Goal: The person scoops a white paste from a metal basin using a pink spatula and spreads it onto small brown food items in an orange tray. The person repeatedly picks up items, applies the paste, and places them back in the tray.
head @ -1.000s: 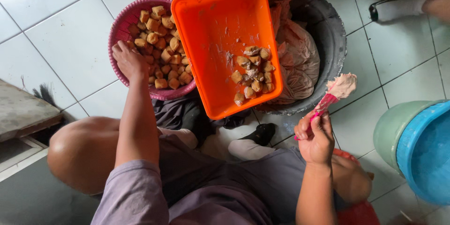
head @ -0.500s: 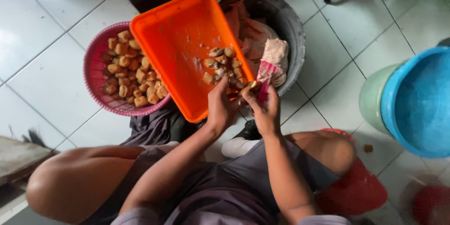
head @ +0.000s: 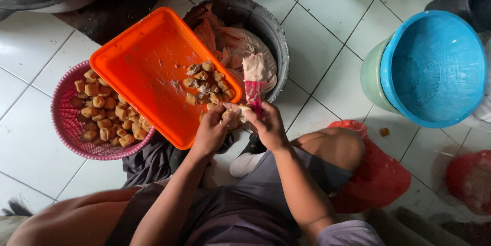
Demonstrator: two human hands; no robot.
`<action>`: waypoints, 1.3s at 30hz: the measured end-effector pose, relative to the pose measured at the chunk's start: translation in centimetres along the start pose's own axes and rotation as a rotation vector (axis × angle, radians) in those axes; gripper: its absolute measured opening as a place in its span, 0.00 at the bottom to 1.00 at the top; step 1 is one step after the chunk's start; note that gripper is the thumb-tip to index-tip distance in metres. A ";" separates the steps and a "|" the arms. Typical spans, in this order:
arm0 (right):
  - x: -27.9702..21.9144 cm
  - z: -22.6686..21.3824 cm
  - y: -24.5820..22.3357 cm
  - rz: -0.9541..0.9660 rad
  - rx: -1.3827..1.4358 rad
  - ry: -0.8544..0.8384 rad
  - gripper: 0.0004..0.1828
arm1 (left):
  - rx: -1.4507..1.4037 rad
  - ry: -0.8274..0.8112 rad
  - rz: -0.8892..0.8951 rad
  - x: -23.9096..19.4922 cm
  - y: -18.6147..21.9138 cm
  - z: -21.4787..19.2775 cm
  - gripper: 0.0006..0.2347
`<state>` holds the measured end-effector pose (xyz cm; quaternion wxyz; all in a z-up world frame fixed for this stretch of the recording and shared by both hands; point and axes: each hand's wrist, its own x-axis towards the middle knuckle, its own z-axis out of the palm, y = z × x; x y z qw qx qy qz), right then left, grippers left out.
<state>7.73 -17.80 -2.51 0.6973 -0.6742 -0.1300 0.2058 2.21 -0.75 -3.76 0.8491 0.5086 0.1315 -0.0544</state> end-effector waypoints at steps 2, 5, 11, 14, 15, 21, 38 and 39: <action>-0.1 0.0 -0.2 -0.047 -0.099 0.036 0.11 | -0.138 0.079 -0.056 0.3 -0.6 -0.4 0.05; -0.5 0.0 -0.4 0.008 -0.102 0.052 0.14 | -0.146 0.258 0.055 1.0 -0.7 -0.9 0.05; -2.0 0.3 -0.2 0.137 -0.063 0.037 0.20 | 0.002 0.386 0.277 0.6 1.4 0.0 0.06; -2.0 0.5 -0.7 0.013 -0.276 0.047 0.18 | -0.022 0.237 0.290 -1.0 2.8 0.9 0.10; -1.8 0.6 -1.1 -0.028 -0.350 0.045 0.18 | -0.043 0.170 0.293 -1.3 3.4 1.0 0.13; -1.2 -0.1 -4.1 -0.254 -0.597 0.078 0.13 | -0.320 -0.187 0.312 -2.2 5.1 0.2 0.22; -1.5 -1.3 -4.3 -0.535 -0.972 0.173 0.07 | 0.124 0.342 0.372 -0.7 3.6 0.5 0.13; -1.3 -1.4 -4.2 -0.518 -0.967 0.157 0.07 | 0.184 0.370 0.401 -0.8 4.2 0.3 0.12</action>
